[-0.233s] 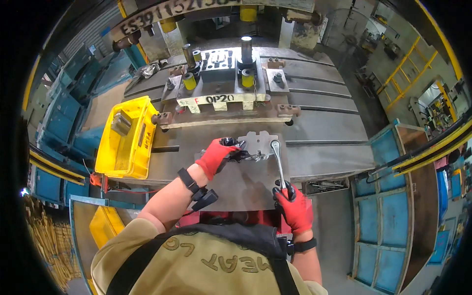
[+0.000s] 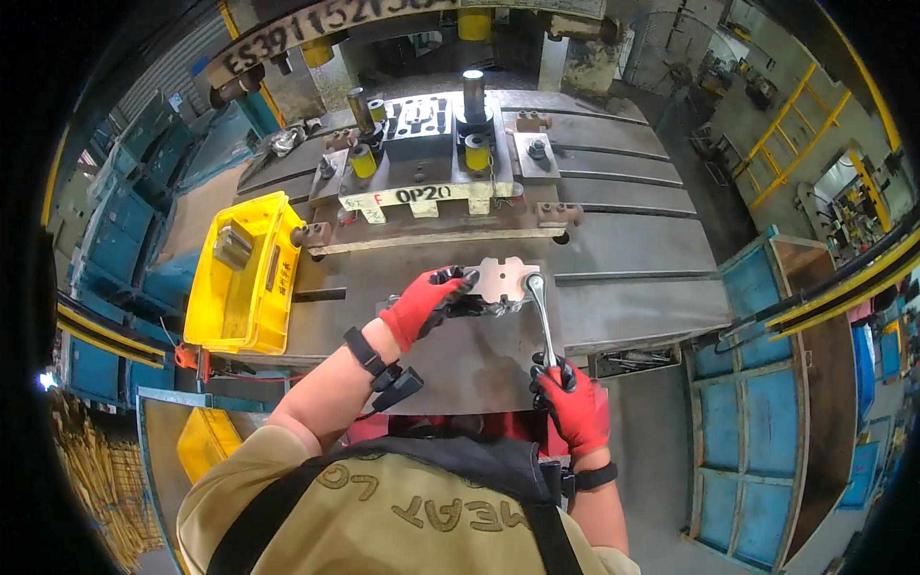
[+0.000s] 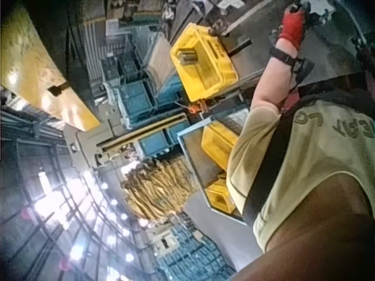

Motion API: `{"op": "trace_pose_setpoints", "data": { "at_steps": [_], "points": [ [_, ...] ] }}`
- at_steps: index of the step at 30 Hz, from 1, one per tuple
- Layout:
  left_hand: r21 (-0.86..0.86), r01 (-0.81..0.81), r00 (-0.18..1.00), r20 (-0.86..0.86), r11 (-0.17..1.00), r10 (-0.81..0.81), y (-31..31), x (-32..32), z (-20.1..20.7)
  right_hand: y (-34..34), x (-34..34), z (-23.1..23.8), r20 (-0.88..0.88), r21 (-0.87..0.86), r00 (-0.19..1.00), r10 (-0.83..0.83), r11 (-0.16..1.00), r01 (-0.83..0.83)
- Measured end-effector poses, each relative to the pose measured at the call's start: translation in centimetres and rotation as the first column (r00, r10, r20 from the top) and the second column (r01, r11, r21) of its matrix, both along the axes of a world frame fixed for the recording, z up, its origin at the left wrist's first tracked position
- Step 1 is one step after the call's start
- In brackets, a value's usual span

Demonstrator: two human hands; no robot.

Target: Operating a hydraulic press and using manual tools to shape and finish metal parts in an industrial workshop.

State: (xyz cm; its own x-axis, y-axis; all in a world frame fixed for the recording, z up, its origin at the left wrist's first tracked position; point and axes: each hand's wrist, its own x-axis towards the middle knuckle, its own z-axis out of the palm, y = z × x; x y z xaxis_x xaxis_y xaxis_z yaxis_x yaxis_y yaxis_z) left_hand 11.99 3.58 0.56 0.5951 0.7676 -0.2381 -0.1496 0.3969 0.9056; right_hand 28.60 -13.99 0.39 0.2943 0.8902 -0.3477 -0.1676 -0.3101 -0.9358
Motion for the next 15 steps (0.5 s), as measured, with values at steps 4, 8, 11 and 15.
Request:
{"op": "trace_pose_setpoints", "data": {
  "at_steps": [4, 8, 11, 15],
  "points": [
    [0.037, 0.031, 0.999, 0.032, 0.999, -0.032, 1.2, -0.6, -2.7, -0.1, -1.2, 1.9, 0.267, 0.02, 0.963, 0.044, 0.999, -0.051],
    [0.05, -0.024, 0.998, 0.063, 0.998, 0.021, 0.8, -0.4, -2.5, 0.2, -1.9, 3.4, 0.49, -0.069, 0.868, 0.077, 0.996, -0.05],
    [0.026, -0.053, 0.995, 0.086, 0.998, 0.051, 0.3, 0.4, -1.4, 0.2, -1.7, 1.3, 0.401, 0.057, 0.916, -0.005, 0.998, -0.019],
    [-0.025, -0.088, 0.993, 0.083, 0.996, 0.09, -0.5, 0.7, -0.4, 0.0, -1.9, 1.8, 0.435, 0.052, 0.9, -0.008, 0.999, -0.016]
  ]
}}
